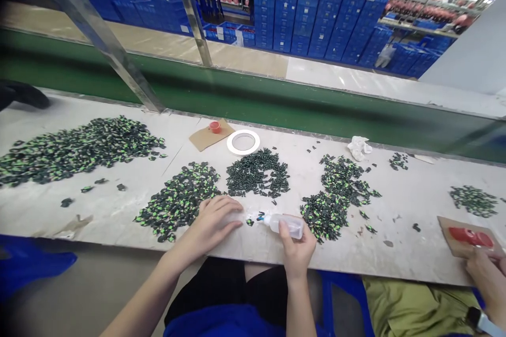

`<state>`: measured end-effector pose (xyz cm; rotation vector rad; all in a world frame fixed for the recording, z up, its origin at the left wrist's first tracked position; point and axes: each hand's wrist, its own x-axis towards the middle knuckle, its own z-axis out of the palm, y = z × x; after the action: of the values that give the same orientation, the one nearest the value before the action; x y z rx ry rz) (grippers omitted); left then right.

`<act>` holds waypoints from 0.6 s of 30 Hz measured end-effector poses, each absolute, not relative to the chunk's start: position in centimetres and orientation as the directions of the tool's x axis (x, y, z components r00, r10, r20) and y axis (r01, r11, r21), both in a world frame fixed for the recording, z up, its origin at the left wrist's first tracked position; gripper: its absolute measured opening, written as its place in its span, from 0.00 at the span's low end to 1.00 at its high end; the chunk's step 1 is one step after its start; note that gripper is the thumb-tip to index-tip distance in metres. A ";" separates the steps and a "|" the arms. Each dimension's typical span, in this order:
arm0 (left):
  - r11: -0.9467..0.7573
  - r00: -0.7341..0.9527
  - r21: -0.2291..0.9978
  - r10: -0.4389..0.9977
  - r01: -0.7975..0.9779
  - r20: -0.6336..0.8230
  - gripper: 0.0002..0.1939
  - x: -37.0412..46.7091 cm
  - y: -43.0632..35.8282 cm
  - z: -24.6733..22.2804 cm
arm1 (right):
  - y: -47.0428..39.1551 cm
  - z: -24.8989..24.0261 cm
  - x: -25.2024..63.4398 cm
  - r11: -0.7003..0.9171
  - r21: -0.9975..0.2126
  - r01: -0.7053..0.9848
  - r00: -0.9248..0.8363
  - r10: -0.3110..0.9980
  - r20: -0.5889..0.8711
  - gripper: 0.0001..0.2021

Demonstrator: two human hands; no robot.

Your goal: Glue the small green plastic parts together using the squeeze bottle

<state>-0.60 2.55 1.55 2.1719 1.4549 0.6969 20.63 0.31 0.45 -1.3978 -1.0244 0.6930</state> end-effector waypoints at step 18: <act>-0.360 0.244 0.668 0.933 0.651 0.266 0.04 0.8 2.2 -0.6 | -0.2 1.4 18.8 0.124 -0.881 0.457 0.353 0.884 0.307 0.16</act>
<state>0.85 2.23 -0.63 2.0998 1.4466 0.8997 18.81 -0.24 1.39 -1.5057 -1.2702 0.4824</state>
